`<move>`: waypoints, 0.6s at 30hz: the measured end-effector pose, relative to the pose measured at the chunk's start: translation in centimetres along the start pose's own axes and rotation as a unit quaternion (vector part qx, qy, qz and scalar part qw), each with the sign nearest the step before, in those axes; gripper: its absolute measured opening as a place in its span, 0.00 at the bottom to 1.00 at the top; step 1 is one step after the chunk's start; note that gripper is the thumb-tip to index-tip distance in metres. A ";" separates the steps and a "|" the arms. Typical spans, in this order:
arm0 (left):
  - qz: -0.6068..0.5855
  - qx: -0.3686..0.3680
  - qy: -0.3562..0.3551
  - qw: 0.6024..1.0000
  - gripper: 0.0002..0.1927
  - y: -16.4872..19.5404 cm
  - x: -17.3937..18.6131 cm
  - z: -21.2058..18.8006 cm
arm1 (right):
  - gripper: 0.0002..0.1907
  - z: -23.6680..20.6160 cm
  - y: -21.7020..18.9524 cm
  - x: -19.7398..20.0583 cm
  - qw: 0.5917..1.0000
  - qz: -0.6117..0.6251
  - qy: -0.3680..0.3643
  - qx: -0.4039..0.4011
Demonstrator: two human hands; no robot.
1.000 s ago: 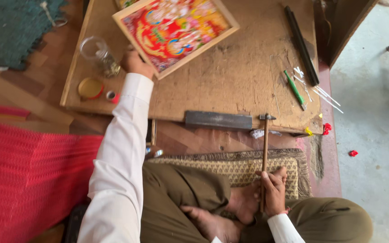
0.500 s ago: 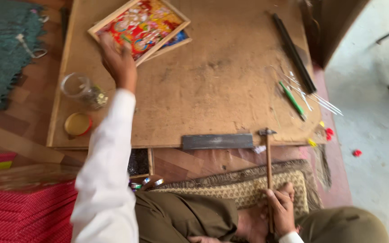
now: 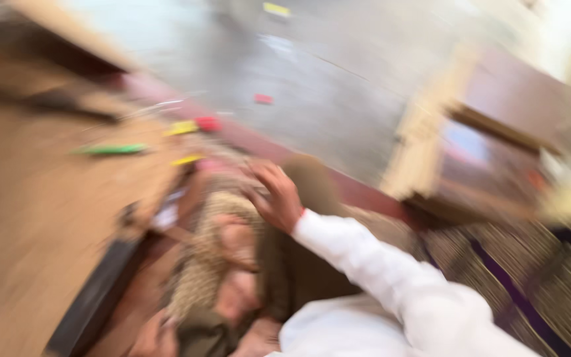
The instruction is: The person wraps red patterned paper around the edges of a printed image, then places a wooden frame over it. They use a hammer to nail the frame to the backing board, completing the assembly of a framed picture.
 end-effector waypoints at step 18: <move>-0.641 0.276 -0.191 0.690 0.13 20.2 -19.7 1.9 | 0.52 1.9 18.5 45.9 0.667 -0.370 0.366 -0.533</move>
Point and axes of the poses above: each hand's wrist, its own z-axis towards the middle knuckle, its own x-axis out of the back of the hand, y = z × x, the point moved 6 cm from there along z, towards the middle knuckle, and after that the axes turned 15 degrees about z, right-handed, at the moved point
